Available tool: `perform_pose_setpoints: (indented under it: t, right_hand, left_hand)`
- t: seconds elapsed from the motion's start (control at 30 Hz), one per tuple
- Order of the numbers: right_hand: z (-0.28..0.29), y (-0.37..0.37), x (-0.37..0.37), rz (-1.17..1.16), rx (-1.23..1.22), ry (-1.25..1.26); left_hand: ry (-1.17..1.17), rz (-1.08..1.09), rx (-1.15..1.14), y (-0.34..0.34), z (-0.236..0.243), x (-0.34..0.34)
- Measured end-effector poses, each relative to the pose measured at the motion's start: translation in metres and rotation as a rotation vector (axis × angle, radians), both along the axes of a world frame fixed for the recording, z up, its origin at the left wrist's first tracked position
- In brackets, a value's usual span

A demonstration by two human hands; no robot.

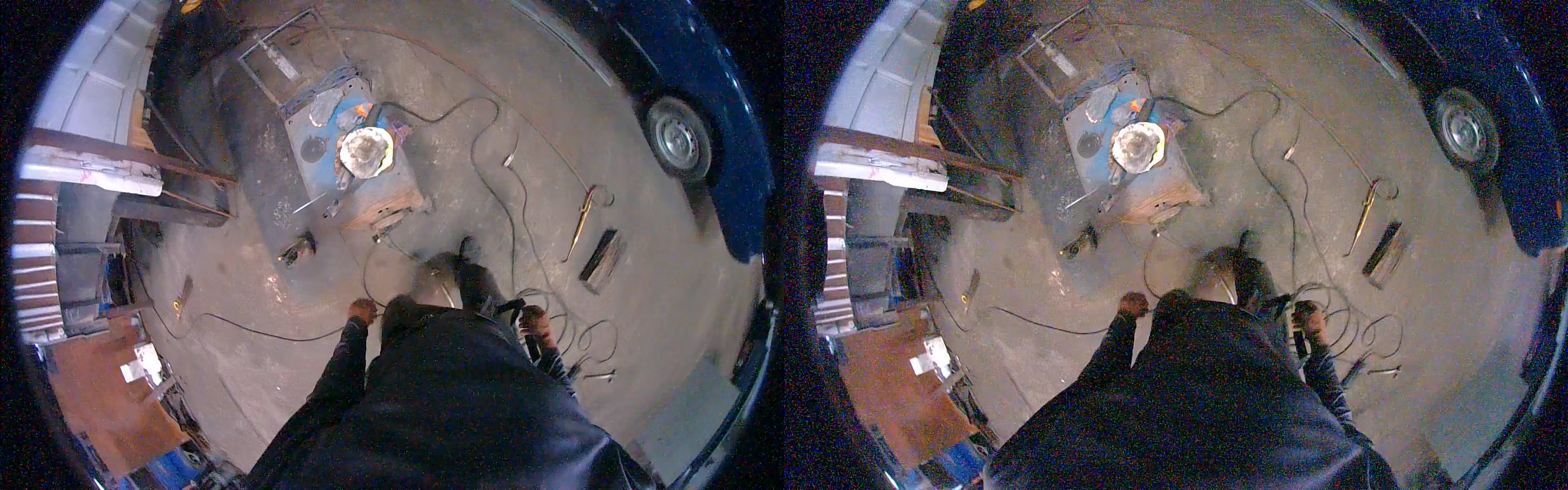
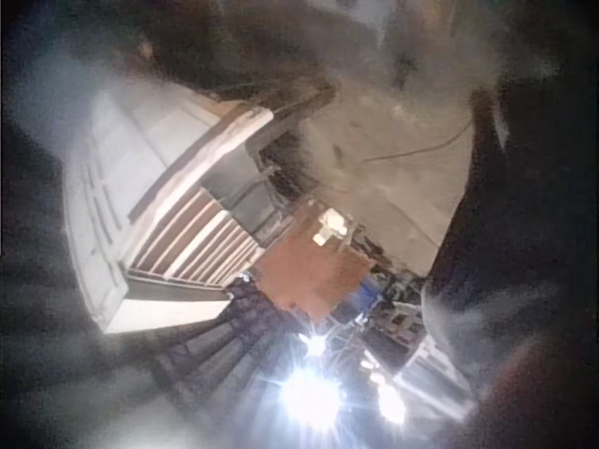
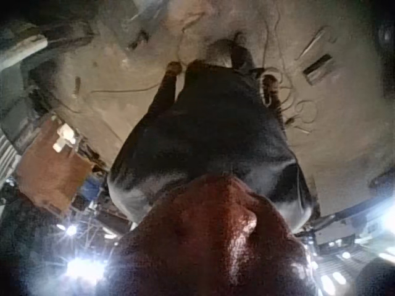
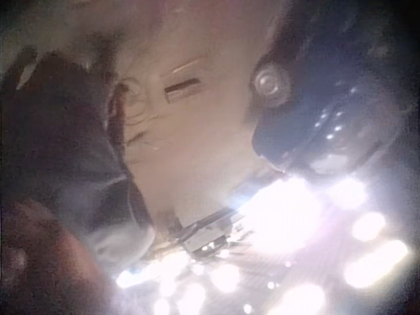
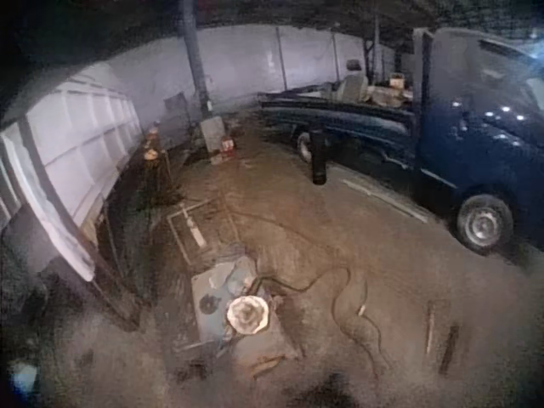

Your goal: The person prepares a welding setup by connecting cables and attaching a ground clamp to a metal frame. They then sit on the floor and weld the frame using a welding torch and a handheld protective shield.

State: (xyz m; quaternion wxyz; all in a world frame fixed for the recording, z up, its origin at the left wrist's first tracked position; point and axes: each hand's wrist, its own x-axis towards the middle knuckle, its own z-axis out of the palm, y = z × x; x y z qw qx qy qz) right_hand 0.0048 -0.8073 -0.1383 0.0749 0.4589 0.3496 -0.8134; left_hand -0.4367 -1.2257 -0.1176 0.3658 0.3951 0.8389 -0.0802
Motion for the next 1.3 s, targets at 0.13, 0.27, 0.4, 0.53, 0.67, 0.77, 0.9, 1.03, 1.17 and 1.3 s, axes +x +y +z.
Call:
perform_pose_setpoints:
  t: [0.13, 0.27, 0.4, 0.53, 0.67, 0.77, 0.9, 1.03, 1.17, 1.3]
  right_hand:
    - [0.059, 0.12, -0.045, -0.006, 0.429, -0.115]
    - [0.108, 0.201, -0.125, 0.063, 0.575, -0.123]
    - [0.138, 0.249, -0.222, 0.221, 0.669, -0.018]
    - [0.143, 0.272, -0.315, 0.412, 0.539, 0.027]
    - [0.134, 0.296, -0.386, 0.653, 0.563, 0.18]
    - [0.143, 0.341, -0.428, 0.838, 0.496, 0.181]
    - [0.152, 0.38, -0.503, 0.824, 0.425, 0.116]
    - [0.159, 0.39, -0.615, 1.243, 0.939, 0.386]
    - [0.166, 0.356, -0.727, 1.538, 1.003, 0.305]
    - [0.163, 0.279, -0.822, 1.768, 1.002, 0.515]
  left_hand:
    - [-0.099, 0.693, 0.374, 0.109, 0.018, -0.036]
    - [0.034, 0.98, 0.565, 0.193, 0.034, -0.091]
    - [-0.265, 1.454, 0.679, 0.246, 0.036, -0.153]
    - [0.098, 0.807, 0.396, 0.266, 0.021, -0.199]
    - [0.228, 0.733, 0.128, 0.292, -0.015, -0.235]
    - [0.181, 1.278, 0.593, 0.301, -0.033, -0.226]
    - [-0.105, 1.817, 0.361, 0.303, -0.046, -0.238]
    - [0.065, 2.005, 0.43, 0.304, -0.067, -0.243]
    - [0.149, 2.124, 0.33, 0.315, -0.077, -0.226]
    - [0.209, 2.343, 0.489, 0.336, -0.046, -0.208]
